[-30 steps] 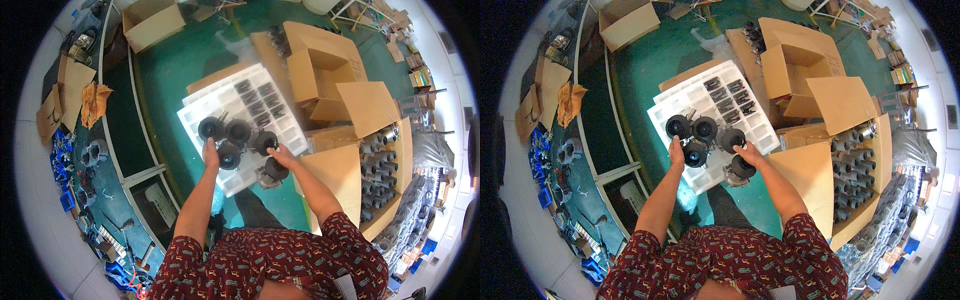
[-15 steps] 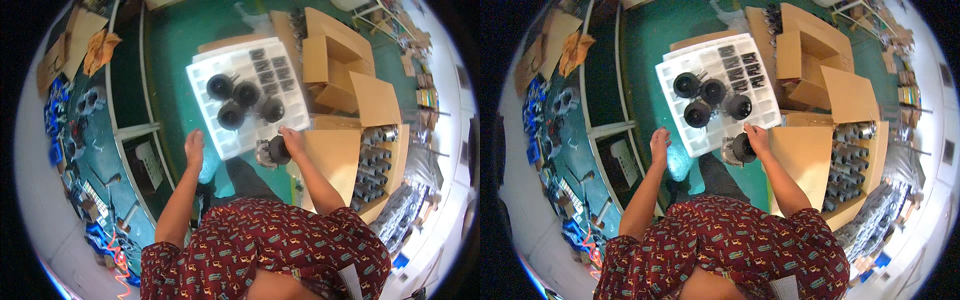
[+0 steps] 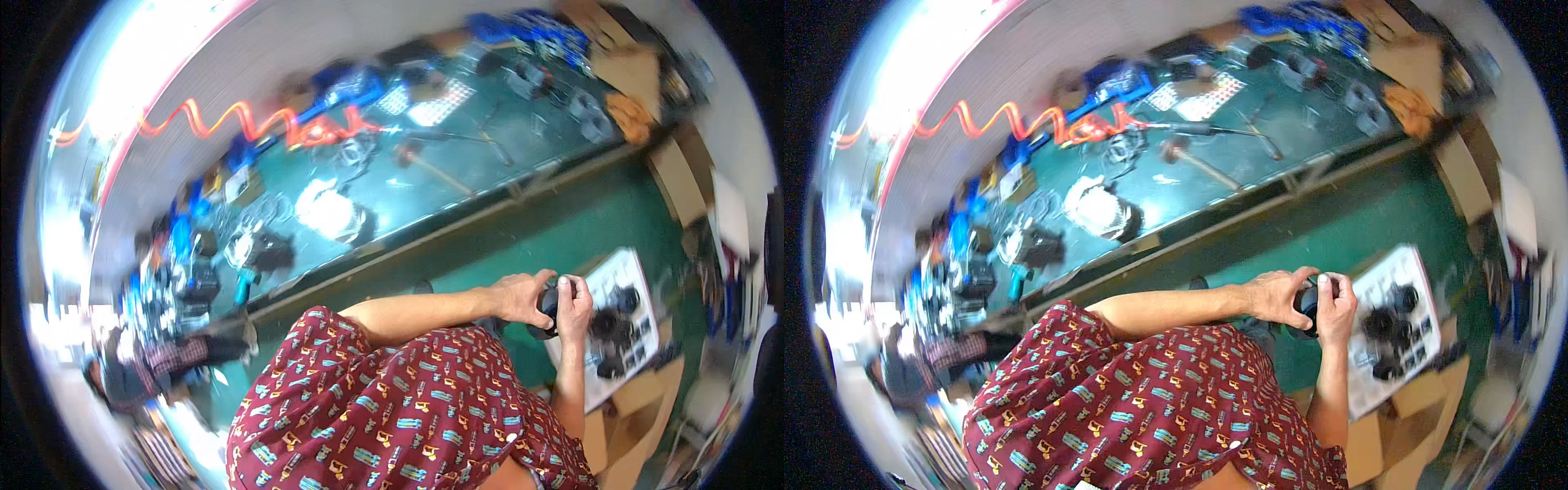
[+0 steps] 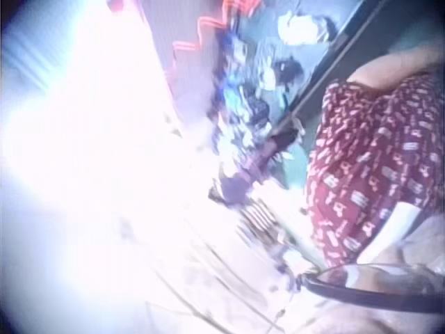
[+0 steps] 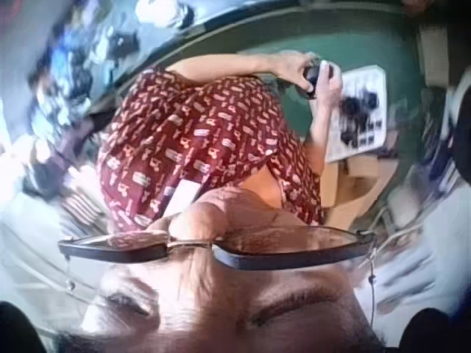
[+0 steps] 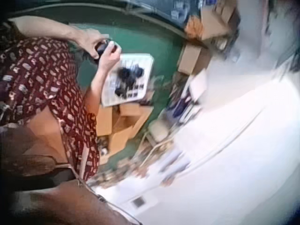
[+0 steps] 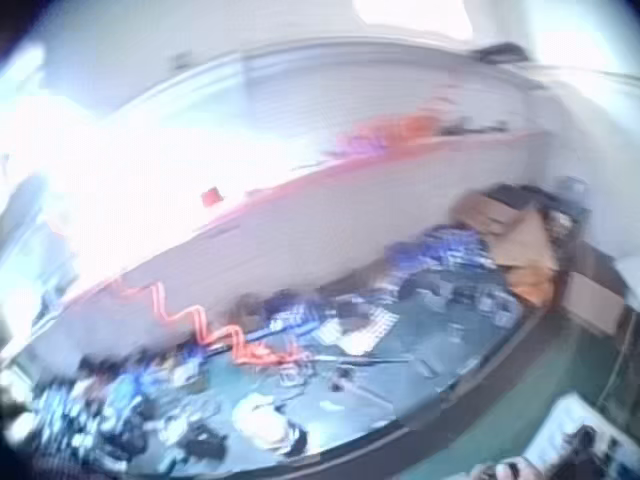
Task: The person assembles small electronic components on a workbench. They use a power drill to fasten screws into a circular metal housing, then attach black cylindrical parts to the assembly. The person also uses a pneumatic tool to clean or adjust the unit before placing it on the table.
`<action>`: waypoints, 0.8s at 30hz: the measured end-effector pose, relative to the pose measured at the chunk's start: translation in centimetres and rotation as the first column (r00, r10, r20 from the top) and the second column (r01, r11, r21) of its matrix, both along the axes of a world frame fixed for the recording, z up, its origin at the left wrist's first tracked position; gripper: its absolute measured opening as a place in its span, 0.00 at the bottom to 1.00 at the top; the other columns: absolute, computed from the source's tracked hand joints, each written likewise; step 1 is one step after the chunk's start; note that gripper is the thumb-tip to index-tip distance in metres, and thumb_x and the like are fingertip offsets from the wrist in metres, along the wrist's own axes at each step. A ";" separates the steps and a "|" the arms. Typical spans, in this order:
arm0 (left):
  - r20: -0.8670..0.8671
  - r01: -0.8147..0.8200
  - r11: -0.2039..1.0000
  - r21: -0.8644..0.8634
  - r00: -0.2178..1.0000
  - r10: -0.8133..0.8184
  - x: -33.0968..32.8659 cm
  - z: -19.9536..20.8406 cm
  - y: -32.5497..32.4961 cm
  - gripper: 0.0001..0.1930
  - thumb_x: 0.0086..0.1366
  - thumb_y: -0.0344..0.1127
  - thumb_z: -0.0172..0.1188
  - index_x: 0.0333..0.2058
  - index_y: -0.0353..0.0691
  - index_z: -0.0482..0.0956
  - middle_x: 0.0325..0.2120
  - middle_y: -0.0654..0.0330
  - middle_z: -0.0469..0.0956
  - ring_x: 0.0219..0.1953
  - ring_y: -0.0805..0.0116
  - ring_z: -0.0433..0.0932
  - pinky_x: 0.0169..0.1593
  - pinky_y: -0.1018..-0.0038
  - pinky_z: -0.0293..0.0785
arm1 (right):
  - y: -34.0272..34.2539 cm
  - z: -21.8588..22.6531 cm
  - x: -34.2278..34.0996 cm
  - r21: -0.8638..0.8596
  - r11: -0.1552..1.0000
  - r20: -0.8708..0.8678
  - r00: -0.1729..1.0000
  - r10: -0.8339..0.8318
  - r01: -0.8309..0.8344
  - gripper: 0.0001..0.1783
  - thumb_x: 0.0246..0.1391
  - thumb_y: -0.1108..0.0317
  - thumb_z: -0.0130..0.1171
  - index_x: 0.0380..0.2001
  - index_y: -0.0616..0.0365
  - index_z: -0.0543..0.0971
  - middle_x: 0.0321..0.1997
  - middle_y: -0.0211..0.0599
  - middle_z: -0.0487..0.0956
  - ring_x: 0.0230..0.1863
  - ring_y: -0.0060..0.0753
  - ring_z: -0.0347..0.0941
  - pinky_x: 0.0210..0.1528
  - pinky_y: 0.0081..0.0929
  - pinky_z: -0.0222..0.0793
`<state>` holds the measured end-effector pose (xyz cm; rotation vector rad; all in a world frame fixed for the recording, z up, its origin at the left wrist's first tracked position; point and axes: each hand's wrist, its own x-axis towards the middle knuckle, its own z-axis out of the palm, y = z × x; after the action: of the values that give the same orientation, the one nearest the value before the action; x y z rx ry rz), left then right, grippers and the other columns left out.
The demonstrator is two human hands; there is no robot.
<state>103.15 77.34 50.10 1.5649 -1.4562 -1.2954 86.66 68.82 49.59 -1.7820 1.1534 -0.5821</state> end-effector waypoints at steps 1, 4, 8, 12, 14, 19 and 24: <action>0.030 0.012 1.000 0.026 0.999 -0.012 2.2 1.0 1.6 0.51 0.45 0.52 0.72 0.62 0.32 0.58 0.40 0.38 0.80 0.42 0.44 0.81 0.45 0.58 0.78 | 1.4 0.7 2.7 0.034 0.996 0.043 0.996 0.078 -0.080 0.16 0.62 0.60 0.60 0.36 0.66 0.77 0.30 0.39 0.81 0.31 0.24 0.74 0.36 0.28 0.72; -0.092 -0.230 0.970 -0.078 0.970 0.223 6.5 0.2 9.1 0.45 0.49 0.45 0.67 0.62 0.32 0.58 0.40 0.40 0.80 0.42 0.43 0.81 0.46 0.58 0.77 | 6.4 3.0 10.8 -0.012 0.885 -0.028 0.885 0.465 -0.465 0.19 0.57 0.58 0.64 0.35 0.65 0.74 0.26 0.44 0.81 0.27 0.33 0.78 0.32 0.32 0.73; -0.060 -0.572 0.820 0.002 0.819 0.571 11.2 -0.1 18.2 0.38 0.53 0.40 0.61 0.62 0.33 0.61 0.38 0.44 0.80 0.35 0.53 0.80 0.42 0.62 0.76 | 11.4 4.7 19.7 -0.041 0.696 0.016 0.696 0.717 -0.716 0.23 0.57 0.52 0.63 0.35 0.65 0.75 0.30 0.49 0.80 0.32 0.42 0.79 0.37 0.35 0.73; -0.383 -0.779 0.530 0.334 0.402 0.832 14.1 1.9 26.9 0.34 0.56 0.33 0.59 0.63 0.36 0.63 0.36 0.59 0.78 0.29 0.76 0.76 0.26 0.80 0.70 | 15.6 3.2 24.4 -0.067 0.751 0.324 0.698 0.638 -0.656 0.15 0.62 0.62 0.62 0.39 0.65 0.78 0.34 0.34 0.81 0.35 0.20 0.74 0.38 0.23 0.71; -0.421 -0.864 0.407 0.296 0.264 0.868 15.5 1.4 31.2 0.31 0.56 0.33 0.58 0.60 0.34 0.68 0.38 0.60 0.79 0.29 0.78 0.76 0.25 0.80 0.69 | 16.8 2.6 26.2 -0.028 0.777 0.380 0.712 0.591 -0.629 0.11 0.64 0.65 0.59 0.38 0.64 0.78 0.34 0.31 0.81 0.34 0.17 0.74 0.38 0.20 0.72; -0.338 -0.975 0.118 0.189 0.048 0.940 17.3 4.1 41.3 0.27 0.56 0.35 0.57 0.57 0.35 0.71 0.42 0.58 0.79 0.35 0.72 0.79 0.29 0.77 0.75 | 18.6 -3.4 28.9 0.307 0.672 0.330 0.738 0.589 -0.674 0.10 0.64 0.67 0.56 0.36 0.64 0.77 0.34 0.38 0.82 0.34 0.22 0.78 0.36 0.20 0.76; -0.449 -0.965 -0.197 0.170 -0.254 0.856 18.1 6.2 49.4 0.26 0.55 0.40 0.57 0.53 0.35 0.73 0.43 0.59 0.78 0.40 0.69 0.80 0.42 0.73 0.78 | 24.9 -8.2 34.1 0.490 0.435 0.333 0.624 0.707 -0.755 0.12 0.59 0.66 0.61 0.39 0.65 0.77 0.34 0.36 0.81 0.31 0.21 0.77 0.31 0.21 0.74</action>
<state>121.27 126.76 56.31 1.3765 0.2767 -0.2351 120.79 93.73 41.42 -1.4621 0.3061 0.2482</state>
